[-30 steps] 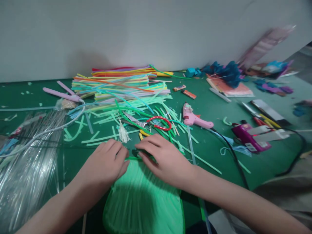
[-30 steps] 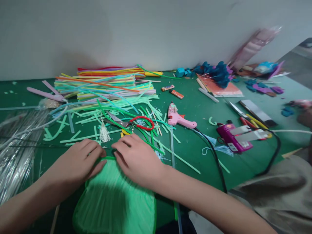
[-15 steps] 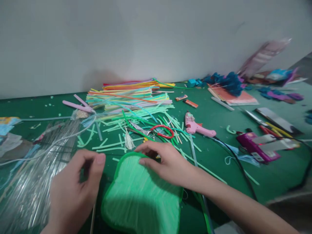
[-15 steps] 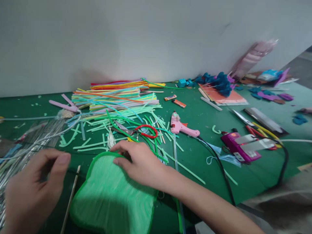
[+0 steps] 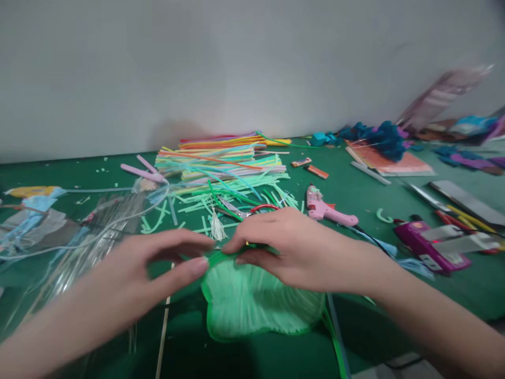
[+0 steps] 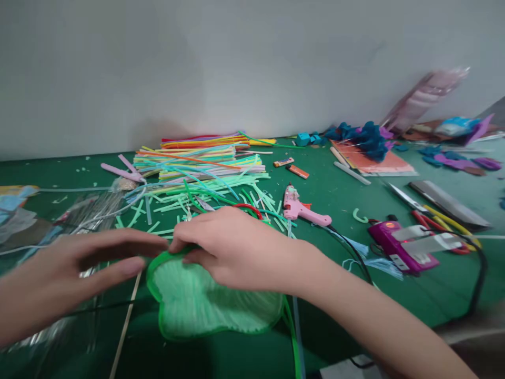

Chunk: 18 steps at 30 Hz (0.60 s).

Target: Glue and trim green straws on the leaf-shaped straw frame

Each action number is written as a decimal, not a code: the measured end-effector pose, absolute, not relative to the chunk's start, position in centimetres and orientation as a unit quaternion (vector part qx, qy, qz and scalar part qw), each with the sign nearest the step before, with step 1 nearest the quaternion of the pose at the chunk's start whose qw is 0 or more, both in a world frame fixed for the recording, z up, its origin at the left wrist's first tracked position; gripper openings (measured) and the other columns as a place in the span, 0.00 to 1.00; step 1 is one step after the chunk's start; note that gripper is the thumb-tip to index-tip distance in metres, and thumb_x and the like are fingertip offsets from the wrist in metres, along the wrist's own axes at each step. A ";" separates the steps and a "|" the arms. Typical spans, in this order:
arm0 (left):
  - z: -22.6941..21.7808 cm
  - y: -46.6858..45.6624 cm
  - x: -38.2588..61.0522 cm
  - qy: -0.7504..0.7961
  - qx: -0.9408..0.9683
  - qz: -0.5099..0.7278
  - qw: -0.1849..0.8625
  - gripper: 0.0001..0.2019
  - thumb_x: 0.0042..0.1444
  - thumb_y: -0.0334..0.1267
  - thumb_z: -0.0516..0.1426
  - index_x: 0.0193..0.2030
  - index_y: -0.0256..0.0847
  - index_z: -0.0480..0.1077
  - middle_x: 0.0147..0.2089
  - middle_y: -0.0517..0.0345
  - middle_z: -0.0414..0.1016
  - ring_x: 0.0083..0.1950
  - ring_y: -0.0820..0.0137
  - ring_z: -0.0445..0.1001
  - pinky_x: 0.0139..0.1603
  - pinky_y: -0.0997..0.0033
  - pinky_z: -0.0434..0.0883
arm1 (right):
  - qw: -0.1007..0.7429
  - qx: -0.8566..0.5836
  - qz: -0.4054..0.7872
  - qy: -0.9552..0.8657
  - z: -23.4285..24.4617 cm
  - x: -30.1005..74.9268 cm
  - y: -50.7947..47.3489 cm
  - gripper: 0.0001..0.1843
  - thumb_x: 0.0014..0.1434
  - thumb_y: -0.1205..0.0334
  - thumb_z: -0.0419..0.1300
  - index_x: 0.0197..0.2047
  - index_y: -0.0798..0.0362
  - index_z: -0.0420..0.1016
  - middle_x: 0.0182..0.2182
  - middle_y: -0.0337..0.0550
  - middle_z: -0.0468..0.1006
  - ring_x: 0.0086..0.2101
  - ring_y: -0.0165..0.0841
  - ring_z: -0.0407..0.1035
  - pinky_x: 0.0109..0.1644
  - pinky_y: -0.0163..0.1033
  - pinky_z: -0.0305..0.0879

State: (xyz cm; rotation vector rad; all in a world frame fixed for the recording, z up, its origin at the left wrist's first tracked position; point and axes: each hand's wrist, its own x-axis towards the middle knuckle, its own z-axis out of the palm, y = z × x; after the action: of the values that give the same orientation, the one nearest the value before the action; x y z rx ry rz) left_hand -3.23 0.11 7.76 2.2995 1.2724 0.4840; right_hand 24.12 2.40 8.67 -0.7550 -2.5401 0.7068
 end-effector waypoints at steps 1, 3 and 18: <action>7.7 0.5 -1.9 0.454 0.810 0.149 0.340 0.12 0.63 0.52 0.58 0.42 0.50 0.80 0.33 0.64 0.83 0.33 0.66 0.83 0.27 0.75 0.77 | 0.180 -0.257 0.245 -0.918 9.0 23.9 2.9 0.09 0.65 0.73 0.61 0.45 0.52 0.78 0.38 0.36 0.84 0.39 0.30 0.77 0.42 0.35 0.70; 7.1 1.1 0.0 0.448 0.723 0.123 0.512 0.14 0.64 0.51 0.57 0.39 0.47 0.80 0.30 0.63 0.80 0.30 0.67 0.81 0.27 0.74 0.77 | 0.160 -0.241 0.223 -0.931 9.3 23.6 3.7 0.08 0.65 0.72 0.62 0.46 0.53 0.78 0.38 0.37 0.84 0.40 0.31 0.77 0.42 0.35 0.70; 3.1 0.8 1.2 0.500 0.419 0.238 0.720 0.15 0.56 0.52 0.66 0.34 0.41 0.76 0.23 0.64 0.72 0.23 0.74 0.72 0.24 0.77 0.75 | 0.269 -0.164 -0.109 -0.943 4.6 23.6 4.2 0.13 0.70 0.69 0.55 0.36 0.55 0.80 0.35 0.43 0.81 0.40 0.35 0.72 0.42 0.41 0.66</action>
State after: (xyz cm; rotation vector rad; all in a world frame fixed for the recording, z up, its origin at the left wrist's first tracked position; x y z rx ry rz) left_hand 1.21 0.79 3.09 0.9254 1.1047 0.5262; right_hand 23.57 4.17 4.60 -0.4432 -2.5422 -0.2926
